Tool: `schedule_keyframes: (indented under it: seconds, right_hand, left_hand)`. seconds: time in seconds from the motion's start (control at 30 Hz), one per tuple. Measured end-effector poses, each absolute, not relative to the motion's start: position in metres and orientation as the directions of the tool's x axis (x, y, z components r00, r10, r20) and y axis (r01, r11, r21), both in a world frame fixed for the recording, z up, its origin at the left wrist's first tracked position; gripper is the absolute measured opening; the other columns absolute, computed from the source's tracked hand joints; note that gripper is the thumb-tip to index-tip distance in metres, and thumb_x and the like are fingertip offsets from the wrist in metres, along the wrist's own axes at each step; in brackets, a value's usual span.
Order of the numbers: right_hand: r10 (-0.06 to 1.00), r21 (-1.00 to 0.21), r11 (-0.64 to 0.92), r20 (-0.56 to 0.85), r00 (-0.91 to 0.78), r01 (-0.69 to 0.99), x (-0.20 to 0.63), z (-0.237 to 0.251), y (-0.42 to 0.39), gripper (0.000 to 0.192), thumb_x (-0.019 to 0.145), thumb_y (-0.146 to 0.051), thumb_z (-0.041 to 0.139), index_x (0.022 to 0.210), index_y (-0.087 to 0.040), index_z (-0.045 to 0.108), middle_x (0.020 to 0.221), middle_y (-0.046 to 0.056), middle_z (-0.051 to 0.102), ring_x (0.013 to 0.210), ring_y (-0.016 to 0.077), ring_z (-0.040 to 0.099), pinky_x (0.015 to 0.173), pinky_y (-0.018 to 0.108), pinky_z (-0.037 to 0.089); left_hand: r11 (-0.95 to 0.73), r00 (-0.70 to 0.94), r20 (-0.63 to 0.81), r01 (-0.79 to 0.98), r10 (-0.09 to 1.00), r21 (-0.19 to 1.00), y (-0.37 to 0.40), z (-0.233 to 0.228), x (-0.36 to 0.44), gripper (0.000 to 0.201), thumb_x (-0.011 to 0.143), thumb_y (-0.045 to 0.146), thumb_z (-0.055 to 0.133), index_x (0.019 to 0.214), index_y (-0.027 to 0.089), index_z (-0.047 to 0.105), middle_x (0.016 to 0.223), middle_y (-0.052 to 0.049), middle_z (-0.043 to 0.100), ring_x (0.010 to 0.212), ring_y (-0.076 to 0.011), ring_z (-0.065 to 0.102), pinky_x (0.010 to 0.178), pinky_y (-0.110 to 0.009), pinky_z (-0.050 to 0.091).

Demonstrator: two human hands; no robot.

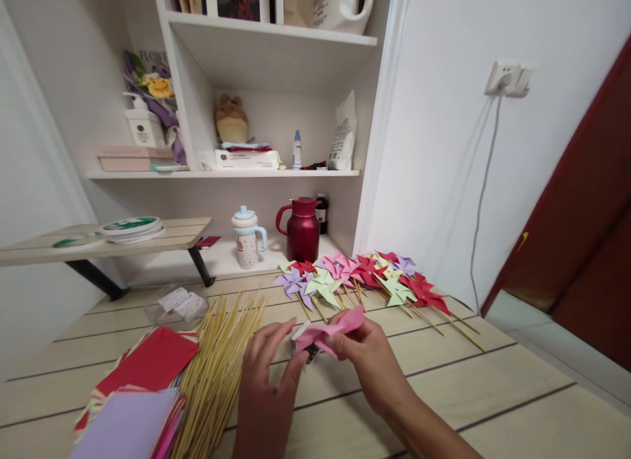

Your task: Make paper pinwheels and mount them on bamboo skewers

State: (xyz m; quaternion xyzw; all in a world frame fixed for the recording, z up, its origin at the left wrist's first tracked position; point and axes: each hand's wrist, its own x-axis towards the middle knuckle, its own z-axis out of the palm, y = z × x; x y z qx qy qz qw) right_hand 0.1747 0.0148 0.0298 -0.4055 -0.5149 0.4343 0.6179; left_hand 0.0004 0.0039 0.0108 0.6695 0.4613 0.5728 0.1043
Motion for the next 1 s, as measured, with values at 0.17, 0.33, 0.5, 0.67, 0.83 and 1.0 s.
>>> schedule_keyframes:
  seconds: [0.17, 0.33, 0.5, 0.67, 0.83, 1.0]
  right_hand:
    - [0.998, -0.866, 0.049, 0.063, -0.011, -0.498, 0.177, 0.033, 0.023, 0.036, 0.058, -0.028, 0.089, 0.088, -0.014, 0.076, 0.088, 0.008, 0.077, 0.08, 0.0197, 0.067, 0.076, 0.029, 0.051]
    - [0.998, -0.791, -0.038, -0.003, -0.058, -0.611, 0.18, 0.031, 0.025, 0.03, 0.058, -0.022, 0.09, 0.085, -0.014, 0.077, 0.083, 0.005, 0.077, 0.076, 0.0149, 0.067, 0.074, 0.023, 0.05]
    - [0.995, -0.816, -0.039, 0.019, -0.094, -0.576, 0.181, 0.03, 0.024, 0.031, 0.061, -0.024, 0.088, 0.087, -0.013, 0.076, 0.084, 0.005, 0.076, 0.075, 0.0135, 0.065, 0.073, 0.022, 0.048]
    - [0.993, -0.928, 0.068, 0.098, -0.063, -0.366, 0.179, 0.032, 0.018, 0.029, 0.058, -0.027, 0.089, 0.079, -0.014, 0.072, 0.07, 0.001, 0.07, 0.065, 0.0135, 0.059, 0.066, 0.025, 0.045]
    - [0.981, -0.964, 0.14, 0.165, -0.098, -0.224, 0.174, 0.033, 0.012, 0.027, 0.06, -0.027, 0.088, 0.064, -0.015, 0.063, 0.059, -0.005, 0.059, 0.056, 0.0086, 0.048, 0.057, 0.022, 0.038]
    - [0.981, -0.945, -0.051, 0.012, -0.191, -0.323, 0.168, 0.033, 0.01, 0.034, 0.052, -0.03, 0.091, 0.072, -0.013, 0.07, 0.066, 0.0, 0.066, 0.061, 0.0112, 0.055, 0.061, 0.024, 0.043]
  left_hand:
    - [-0.24, -0.382, 0.224, 0.005, 0.897, 0.971, 0.018, 0.004, 0.005, 0.046, 0.077, 0.051, 0.067, 0.111, 0.02, 0.069, 0.108, -0.009, 0.071, 0.106, -0.0261, 0.065, 0.096, -0.042, 0.048]
    - [-0.199, -0.342, 0.151, -0.11, 0.928, 0.974, 0.014, 0.008, 0.009, 0.041, 0.076, 0.057, 0.065, 0.096, 0.023, 0.075, 0.107, -0.009, 0.074, 0.11, -0.0288, 0.064, 0.102, -0.043, 0.045]
    - [-0.203, -0.16, 0.191, -0.067, 0.969, 0.977, 0.007, 0.009, 0.012, 0.043, 0.08, 0.057, 0.062, 0.099, 0.02, 0.074, 0.107, -0.01, 0.074, 0.106, -0.0289, 0.065, 0.102, -0.044, 0.044]
    - [-0.261, -0.143, 0.248, -0.081, 0.958, 0.962, 0.009, 0.002, 0.016, 0.039, 0.073, 0.046, 0.072, 0.102, 0.019, 0.073, 0.107, -0.01, 0.072, 0.1, -0.0267, 0.067, 0.092, -0.039, 0.05]
    - [-0.405, -0.203, 0.401, 0.025, 0.893, 0.914, 0.007, 0.005, 0.017, 0.023, 0.07, 0.036, 0.076, 0.088, 0.021, 0.076, 0.101, -0.008, 0.07, 0.099, -0.0243, 0.064, 0.091, -0.036, 0.049]
    - [-0.453, -0.206, 0.458, 0.072, 0.865, 0.889, 0.005, 0.006, 0.017, 0.013, 0.07, 0.035, 0.076, 0.074, 0.022, 0.075, 0.088, -0.006, 0.07, 0.091, -0.0226, 0.064, 0.086, -0.033, 0.049]
